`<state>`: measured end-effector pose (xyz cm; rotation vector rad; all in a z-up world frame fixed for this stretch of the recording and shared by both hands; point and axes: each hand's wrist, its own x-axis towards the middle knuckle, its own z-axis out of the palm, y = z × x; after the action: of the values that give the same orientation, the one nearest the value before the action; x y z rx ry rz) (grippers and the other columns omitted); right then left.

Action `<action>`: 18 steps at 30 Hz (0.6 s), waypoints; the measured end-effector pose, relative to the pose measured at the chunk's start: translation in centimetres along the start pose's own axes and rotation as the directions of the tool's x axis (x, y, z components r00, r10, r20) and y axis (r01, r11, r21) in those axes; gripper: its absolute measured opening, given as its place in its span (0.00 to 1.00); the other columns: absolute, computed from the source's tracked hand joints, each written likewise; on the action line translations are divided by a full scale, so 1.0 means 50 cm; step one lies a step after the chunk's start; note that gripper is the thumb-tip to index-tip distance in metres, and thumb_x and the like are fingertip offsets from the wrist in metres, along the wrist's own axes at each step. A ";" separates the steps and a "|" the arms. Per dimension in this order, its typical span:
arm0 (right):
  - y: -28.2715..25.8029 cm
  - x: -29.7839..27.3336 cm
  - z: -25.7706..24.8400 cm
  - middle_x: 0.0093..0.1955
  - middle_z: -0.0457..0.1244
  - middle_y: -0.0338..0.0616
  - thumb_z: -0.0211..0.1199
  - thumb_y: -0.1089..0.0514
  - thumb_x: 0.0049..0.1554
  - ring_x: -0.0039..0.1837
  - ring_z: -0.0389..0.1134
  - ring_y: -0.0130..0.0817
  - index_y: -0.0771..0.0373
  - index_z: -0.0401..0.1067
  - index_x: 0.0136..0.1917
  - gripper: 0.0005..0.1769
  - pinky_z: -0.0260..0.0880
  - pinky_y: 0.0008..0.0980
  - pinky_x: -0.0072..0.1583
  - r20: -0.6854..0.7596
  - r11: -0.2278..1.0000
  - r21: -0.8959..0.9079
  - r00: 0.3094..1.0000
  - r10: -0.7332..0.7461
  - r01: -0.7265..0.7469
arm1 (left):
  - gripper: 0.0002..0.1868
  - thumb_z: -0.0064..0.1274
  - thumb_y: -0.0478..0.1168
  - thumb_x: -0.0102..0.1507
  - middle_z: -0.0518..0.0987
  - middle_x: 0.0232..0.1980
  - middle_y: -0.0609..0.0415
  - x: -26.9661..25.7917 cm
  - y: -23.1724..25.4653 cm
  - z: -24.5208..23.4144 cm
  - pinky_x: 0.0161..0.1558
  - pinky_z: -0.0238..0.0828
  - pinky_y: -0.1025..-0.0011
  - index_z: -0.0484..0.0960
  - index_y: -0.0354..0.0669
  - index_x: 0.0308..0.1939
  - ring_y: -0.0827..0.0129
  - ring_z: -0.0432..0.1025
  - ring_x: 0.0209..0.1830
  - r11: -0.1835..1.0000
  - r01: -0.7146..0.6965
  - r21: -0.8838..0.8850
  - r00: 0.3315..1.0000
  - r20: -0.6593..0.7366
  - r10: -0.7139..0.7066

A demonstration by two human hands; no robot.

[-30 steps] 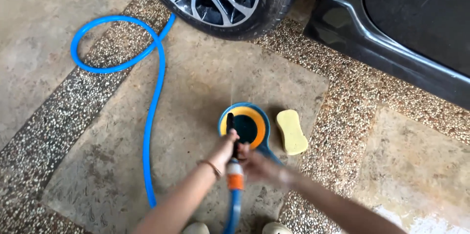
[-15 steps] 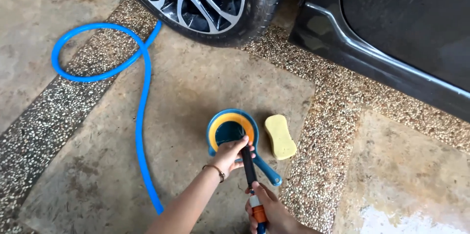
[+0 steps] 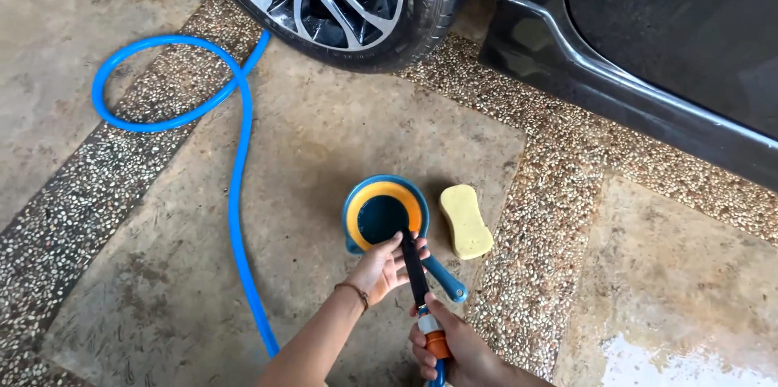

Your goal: Washing the exterior of a black car using soapy water, a sponge, and a water hose.

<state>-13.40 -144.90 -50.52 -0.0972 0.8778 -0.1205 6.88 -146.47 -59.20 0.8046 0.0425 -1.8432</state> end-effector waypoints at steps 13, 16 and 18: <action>-0.008 0.004 0.008 0.32 0.56 0.45 0.47 0.38 0.65 0.27 0.56 0.33 0.63 0.60 0.57 0.25 0.61 0.36 0.31 -0.137 0.990 -0.143 0.990 -0.020 0.000 | 0.22 0.53 0.50 0.61 0.85 0.52 0.46 -0.005 0.018 0.003 0.57 0.78 0.54 0.79 0.38 0.50 0.57 0.78 0.59 0.994 0.107 -0.030 0.994 -0.024 -0.108; -0.008 -0.001 0.012 0.32 0.55 0.43 0.47 0.38 0.66 0.27 0.55 0.31 0.63 0.60 0.57 0.24 0.60 0.34 0.32 -0.161 0.994 -0.089 0.986 0.042 -0.057 | 0.17 0.54 0.45 0.62 0.85 0.51 0.48 0.006 -0.004 -0.023 0.58 0.80 0.55 0.79 0.41 0.51 0.58 0.79 0.58 0.991 0.110 0.070 0.989 -0.105 -0.102; -0.004 0.003 0.007 0.33 0.55 0.42 0.47 0.39 0.66 0.28 0.54 0.31 0.62 0.60 0.57 0.24 0.59 0.34 0.32 -0.190 0.995 -0.055 0.979 0.074 -0.086 | 0.14 0.56 0.44 0.64 0.84 0.50 0.47 0.016 -0.012 -0.037 0.58 0.82 0.56 0.78 0.41 0.50 0.58 0.80 0.56 0.981 0.146 0.126 0.973 -0.200 -0.119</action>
<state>-13.03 -145.13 -50.37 -0.1105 1.0735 -0.0270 7.13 -146.12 -61.26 1.0999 0.0922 -1.9046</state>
